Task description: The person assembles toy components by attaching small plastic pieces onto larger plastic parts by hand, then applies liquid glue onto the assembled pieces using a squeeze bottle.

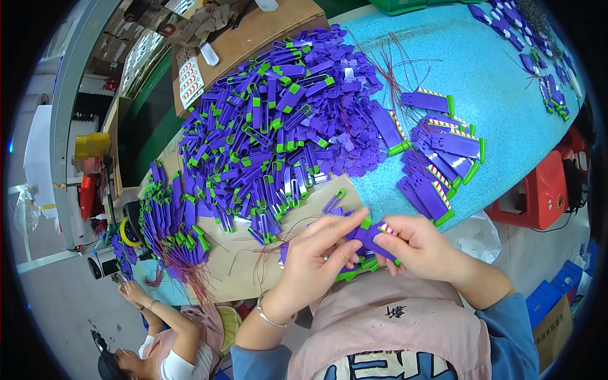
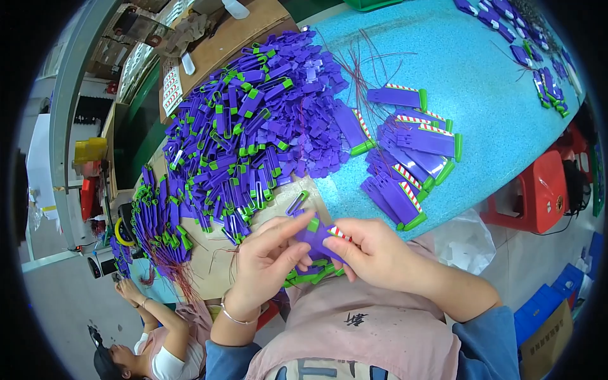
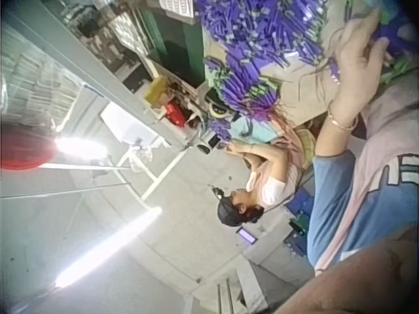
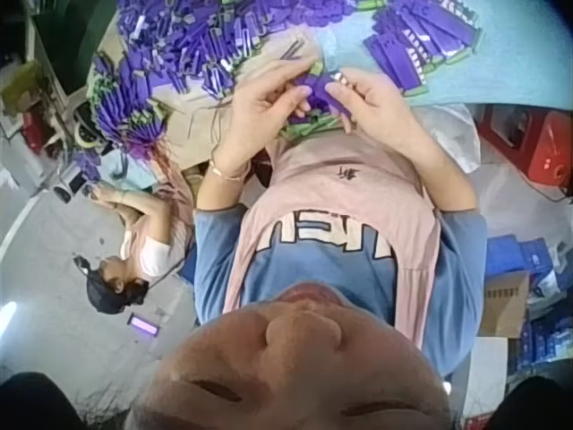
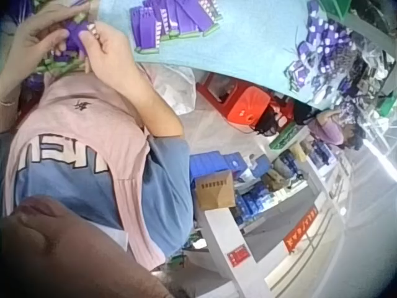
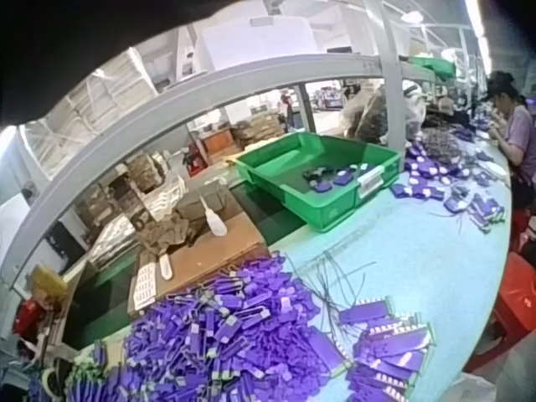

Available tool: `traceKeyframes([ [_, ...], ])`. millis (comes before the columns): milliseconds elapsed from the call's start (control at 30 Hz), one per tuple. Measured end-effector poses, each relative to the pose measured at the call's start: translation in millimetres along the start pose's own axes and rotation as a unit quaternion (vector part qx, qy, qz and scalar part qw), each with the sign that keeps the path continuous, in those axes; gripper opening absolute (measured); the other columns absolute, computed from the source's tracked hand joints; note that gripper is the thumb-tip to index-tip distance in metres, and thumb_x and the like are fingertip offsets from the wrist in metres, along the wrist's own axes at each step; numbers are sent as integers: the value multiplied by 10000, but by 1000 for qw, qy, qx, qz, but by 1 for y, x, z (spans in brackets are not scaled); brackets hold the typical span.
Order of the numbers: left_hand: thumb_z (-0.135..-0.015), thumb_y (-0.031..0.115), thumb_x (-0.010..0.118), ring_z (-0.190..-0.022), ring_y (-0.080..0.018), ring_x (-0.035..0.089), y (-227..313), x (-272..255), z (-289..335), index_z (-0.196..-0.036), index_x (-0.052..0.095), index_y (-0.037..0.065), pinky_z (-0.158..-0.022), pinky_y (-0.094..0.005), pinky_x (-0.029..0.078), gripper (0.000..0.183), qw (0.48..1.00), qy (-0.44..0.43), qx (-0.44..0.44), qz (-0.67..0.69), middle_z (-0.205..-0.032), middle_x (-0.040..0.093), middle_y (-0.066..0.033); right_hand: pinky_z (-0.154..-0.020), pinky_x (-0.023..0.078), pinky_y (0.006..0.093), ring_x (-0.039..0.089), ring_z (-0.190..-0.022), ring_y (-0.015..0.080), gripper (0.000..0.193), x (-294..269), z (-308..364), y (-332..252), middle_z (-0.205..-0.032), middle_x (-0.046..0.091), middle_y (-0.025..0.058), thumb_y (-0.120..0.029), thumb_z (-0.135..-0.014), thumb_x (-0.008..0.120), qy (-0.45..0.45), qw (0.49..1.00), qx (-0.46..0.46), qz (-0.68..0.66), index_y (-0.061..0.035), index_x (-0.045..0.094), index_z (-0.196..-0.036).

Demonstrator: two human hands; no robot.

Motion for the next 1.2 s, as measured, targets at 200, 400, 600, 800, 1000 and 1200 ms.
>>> traceKeyframes([
  [200,-842,-17,687,-670,-95,620,1,0,12,-1120,643,-14,-589,-213,512,281,999,-10,-35,2,-888,613,-67,-500,412,301,552,-539,120,209,-2,4,-9,-602,550,51,-152,-948,587,-29,982,-74,169,-16,588,-791],
  [400,-777,101,783,-695,-142,625,-3,-4,14,-890,681,2,-618,-273,502,181,999,-16,4,-51,-781,628,-67,-688,473,353,598,-789,258,168,1,3,-5,-875,618,122,-84,-848,669,-69,959,-197,190,-37,657,-1008],
  [600,-799,146,750,-634,-217,556,-1,18,6,-750,627,8,-590,-333,441,192,993,-26,-60,-98,-718,591,-100,-857,484,436,609,-1036,391,831,20,0,-7,-1176,587,230,-28,-826,663,-95,962,-164,194,-107,198,-1510],
  [800,-976,198,518,-742,-184,522,-4,-3,-8,-722,564,-12,-676,-303,417,332,980,46,25,191,-734,527,-75,-881,489,390,626,-1049,314,550,-3,5,-1,-1164,622,204,-53,-922,563,-47,982,-109,149,-19,351,-1429],
  [1000,-878,80,617,-712,-233,562,1,-3,-57,-866,674,17,-657,-335,461,86,928,50,187,-319,-816,628,-90,-820,473,336,603,-965,239,411,-13,16,-11,-1010,620,129,-130,-918,601,-56,960,-135,241,7,526,-1299],
  [1200,-740,14,649,-758,-257,548,-24,13,-81,-929,637,64,-631,-361,471,195,801,52,252,-541,-811,530,-80,-729,476,365,603,-823,254,250,-10,20,-9,-829,609,127,-135,-833,699,-82,967,-69,232,24,569,-976],
])
Point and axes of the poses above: each hand's wrist, its own z-axis away from the middle knuckle, its own x-axis out of the palm, y = z × x, the point moved 2 cm from there along -z, towards the middle knuckle
